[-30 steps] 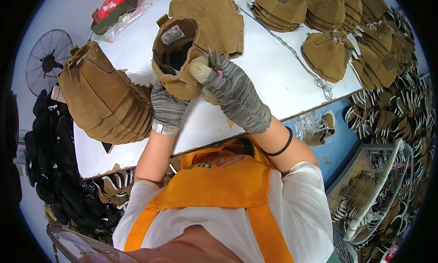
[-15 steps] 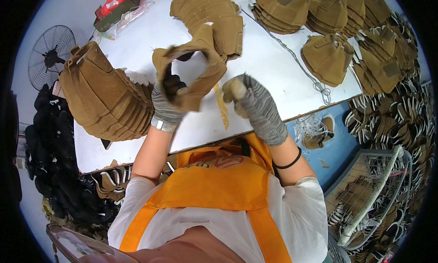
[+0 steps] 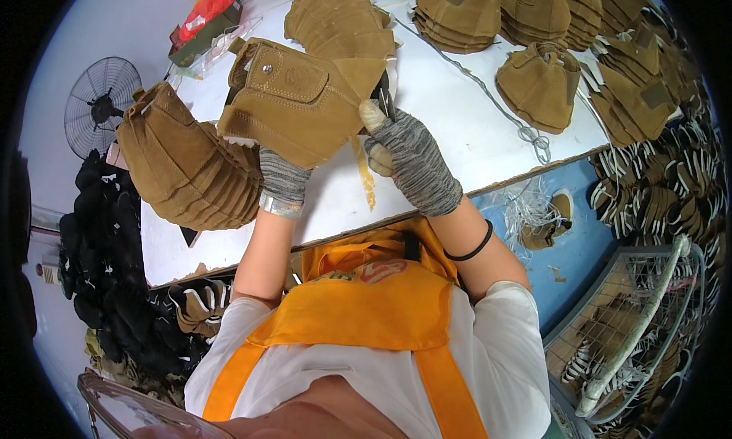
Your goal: The person trims excess material from tan shoe uppers using shears, handling pieces one at a time and placing them on a stack at a workstation.
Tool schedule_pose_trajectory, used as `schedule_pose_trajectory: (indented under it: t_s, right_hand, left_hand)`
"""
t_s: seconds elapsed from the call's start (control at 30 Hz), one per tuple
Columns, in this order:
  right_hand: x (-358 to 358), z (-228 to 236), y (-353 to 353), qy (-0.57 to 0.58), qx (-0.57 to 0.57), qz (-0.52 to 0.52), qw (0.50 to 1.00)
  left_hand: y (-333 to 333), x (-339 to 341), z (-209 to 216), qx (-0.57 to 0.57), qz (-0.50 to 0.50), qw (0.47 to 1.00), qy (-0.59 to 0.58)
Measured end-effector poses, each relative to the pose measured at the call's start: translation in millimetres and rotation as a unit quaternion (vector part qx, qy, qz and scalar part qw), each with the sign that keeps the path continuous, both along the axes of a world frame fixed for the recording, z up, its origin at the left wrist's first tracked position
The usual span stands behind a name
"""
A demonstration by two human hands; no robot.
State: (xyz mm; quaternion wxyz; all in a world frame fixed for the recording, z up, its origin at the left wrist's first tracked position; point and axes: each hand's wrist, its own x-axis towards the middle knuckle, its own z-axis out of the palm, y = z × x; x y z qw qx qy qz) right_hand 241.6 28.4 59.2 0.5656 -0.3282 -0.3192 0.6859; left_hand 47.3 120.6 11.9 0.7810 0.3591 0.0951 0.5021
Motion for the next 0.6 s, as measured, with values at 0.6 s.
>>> schedule_pose_trajectory:
  t_s: [0.6]
  right_hand:
    - [14,-31,4,0.065,0.039,-0.027,0.997]
  left_hand:
    - [-20,4,18,-0.139,-0.089,0.979,-0.121]
